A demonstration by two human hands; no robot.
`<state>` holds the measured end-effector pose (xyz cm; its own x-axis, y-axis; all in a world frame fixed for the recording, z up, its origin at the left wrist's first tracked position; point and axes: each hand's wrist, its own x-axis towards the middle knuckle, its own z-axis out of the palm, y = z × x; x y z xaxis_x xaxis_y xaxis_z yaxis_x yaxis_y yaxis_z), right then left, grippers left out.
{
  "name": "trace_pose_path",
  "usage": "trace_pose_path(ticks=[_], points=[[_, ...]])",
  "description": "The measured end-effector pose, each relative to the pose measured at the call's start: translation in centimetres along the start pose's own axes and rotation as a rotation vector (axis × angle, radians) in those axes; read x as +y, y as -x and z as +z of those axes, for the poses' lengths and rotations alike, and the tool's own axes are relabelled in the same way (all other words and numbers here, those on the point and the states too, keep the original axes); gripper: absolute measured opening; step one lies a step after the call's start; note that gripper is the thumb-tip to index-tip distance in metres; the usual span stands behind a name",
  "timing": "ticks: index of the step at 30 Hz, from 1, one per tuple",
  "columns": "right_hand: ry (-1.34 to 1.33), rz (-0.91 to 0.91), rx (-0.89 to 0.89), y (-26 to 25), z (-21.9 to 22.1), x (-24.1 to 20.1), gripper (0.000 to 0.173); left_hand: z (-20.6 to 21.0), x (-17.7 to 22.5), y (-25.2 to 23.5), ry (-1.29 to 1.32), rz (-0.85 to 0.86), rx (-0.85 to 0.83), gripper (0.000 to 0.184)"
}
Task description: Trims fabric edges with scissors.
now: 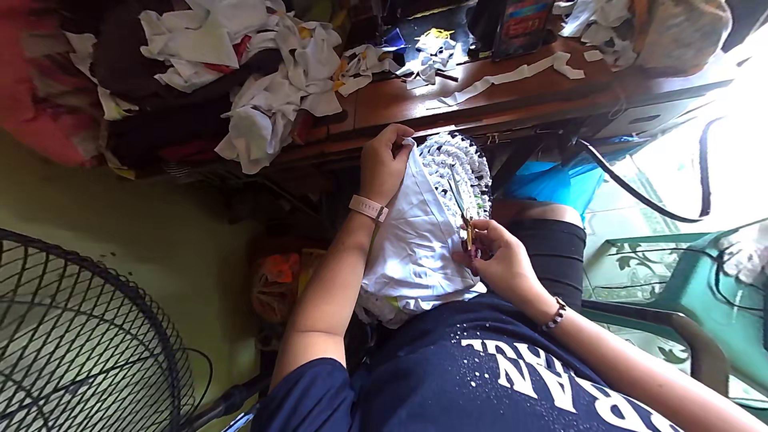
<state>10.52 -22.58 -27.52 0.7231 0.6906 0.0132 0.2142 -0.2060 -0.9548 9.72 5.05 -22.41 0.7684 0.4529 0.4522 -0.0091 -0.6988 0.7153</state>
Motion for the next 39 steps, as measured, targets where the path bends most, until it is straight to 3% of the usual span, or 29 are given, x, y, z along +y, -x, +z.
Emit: trace_pose_path(ticks=[8, 21, 30, 39], points=[[-0.066, 0.011, -0.004, 0.0, -0.1, 0.6, 0.051, 0.2, 0.1, -0.1, 0.038, -0.044, -0.101, 0.022], [-0.134, 0.038, -0.001, 0.4, -0.4, 1.5, 0.051, -0.3, 1.2, -0.2, -0.114, 0.084, -0.035, 0.021], [-0.153, 0.029, 0.009, 0.4, -0.4, 1.5, 0.051, -1.1, 1.2, -0.8, -0.012, 0.043, -0.059, 0.006], [-0.157, 0.027, 0.011, 0.5, -0.4, 1.5, 0.052, -1.0, 1.0, -0.6, -0.053, 0.05, -0.104, 0.014]])
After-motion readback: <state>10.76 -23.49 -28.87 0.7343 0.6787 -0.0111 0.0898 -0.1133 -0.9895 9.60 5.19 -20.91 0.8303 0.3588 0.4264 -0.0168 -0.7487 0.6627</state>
